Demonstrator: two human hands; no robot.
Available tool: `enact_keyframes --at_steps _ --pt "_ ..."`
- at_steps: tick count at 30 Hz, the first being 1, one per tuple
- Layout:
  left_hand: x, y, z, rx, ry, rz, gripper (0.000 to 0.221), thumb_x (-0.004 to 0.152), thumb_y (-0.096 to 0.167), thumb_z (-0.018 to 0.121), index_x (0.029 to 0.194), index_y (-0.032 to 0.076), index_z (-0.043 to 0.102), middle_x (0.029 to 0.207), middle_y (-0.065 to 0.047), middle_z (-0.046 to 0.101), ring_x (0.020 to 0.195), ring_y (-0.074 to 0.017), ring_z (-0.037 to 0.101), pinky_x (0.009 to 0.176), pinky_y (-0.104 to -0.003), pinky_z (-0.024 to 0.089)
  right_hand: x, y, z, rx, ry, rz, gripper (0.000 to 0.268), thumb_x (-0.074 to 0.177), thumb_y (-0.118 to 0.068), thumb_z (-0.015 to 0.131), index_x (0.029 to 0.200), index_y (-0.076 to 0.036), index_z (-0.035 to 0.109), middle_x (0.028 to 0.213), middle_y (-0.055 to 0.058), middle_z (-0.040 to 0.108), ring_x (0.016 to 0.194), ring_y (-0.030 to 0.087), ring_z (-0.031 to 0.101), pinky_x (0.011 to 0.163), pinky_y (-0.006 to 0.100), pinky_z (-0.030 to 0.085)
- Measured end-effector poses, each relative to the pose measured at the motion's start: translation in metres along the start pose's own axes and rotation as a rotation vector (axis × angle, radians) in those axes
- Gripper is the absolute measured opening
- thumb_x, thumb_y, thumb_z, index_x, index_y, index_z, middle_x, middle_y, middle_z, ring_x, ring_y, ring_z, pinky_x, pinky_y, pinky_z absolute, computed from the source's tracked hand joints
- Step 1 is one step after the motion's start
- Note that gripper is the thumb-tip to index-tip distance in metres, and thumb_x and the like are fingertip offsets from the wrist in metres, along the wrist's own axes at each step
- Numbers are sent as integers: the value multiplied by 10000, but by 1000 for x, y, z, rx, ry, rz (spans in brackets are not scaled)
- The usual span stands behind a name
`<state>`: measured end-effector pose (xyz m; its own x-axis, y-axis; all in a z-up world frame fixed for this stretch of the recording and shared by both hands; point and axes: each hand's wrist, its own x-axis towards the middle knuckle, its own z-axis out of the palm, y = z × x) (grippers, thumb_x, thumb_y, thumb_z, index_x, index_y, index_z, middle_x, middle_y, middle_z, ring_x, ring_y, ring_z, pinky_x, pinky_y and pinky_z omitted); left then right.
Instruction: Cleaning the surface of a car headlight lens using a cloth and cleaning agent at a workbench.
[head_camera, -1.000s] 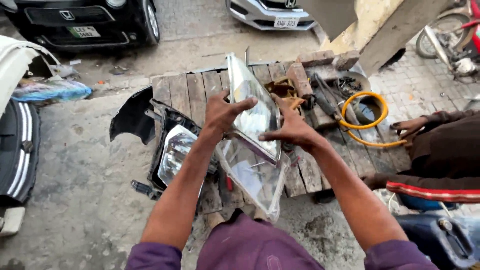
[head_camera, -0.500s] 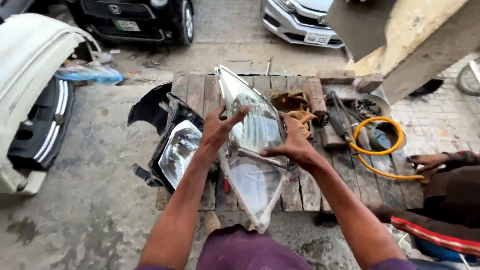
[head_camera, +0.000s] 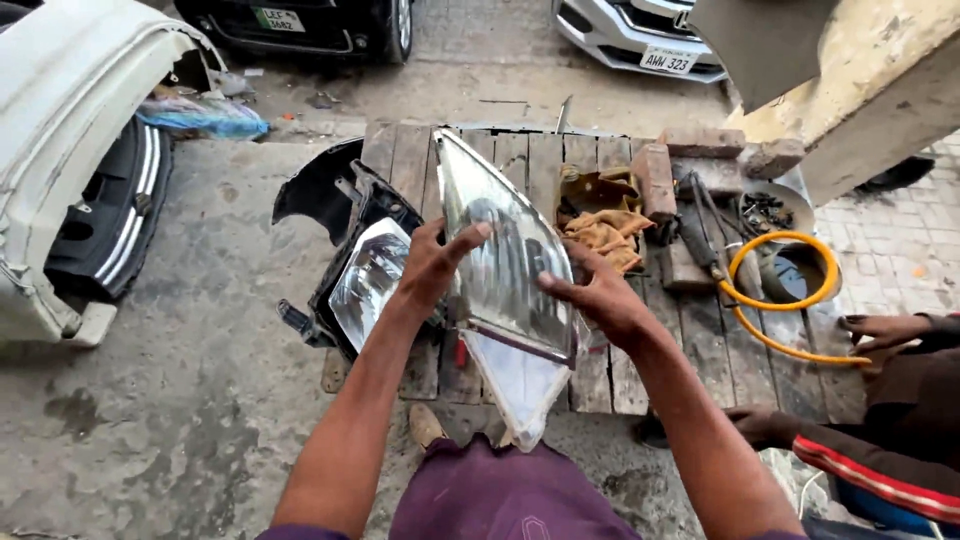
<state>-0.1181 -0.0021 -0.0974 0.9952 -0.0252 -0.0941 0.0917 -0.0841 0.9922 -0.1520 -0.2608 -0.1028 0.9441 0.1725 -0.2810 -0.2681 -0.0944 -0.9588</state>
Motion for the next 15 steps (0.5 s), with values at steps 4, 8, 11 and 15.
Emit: enact_keyframes --at_steps 4,8,11,15 --pt "-7 22 5 67 -124 -73 575 768 661 786 889 118 640 692 -22 472 652 -129 431 617 -337 379 -19 -24 21 252 37 -22 524 724 -152 898 1213 -76 724 894 139 726 755 170 680 647 332 598" --pt "0 -7 7 -78 -105 -99 570 815 623 792 941 88 642 712 -16 459 657 -139 429 607 -364 400 -19 -10 15 278 60 -68 489 704 -57 890 1175 -39 757 935 133 734 828 178 703 711 365 629" --pt "-13 29 31 -61 -96 -36 492 848 592 783 876 123 639 642 8 429 581 -84 358 556 -349 352 -18 6 10 241 56 -33 560 687 -86 905 1223 -54 746 983 121 730 883 187 691 792 384 615" --pt "-5 -3 48 6 -99 -78 500 810 573 826 866 109 648 642 -8 484 564 -98 389 537 -353 389 -11 28 -3 -127 36 -26 683 712 -205 930 1328 -45 684 1212 212 676 1145 315 620 985 483 537"
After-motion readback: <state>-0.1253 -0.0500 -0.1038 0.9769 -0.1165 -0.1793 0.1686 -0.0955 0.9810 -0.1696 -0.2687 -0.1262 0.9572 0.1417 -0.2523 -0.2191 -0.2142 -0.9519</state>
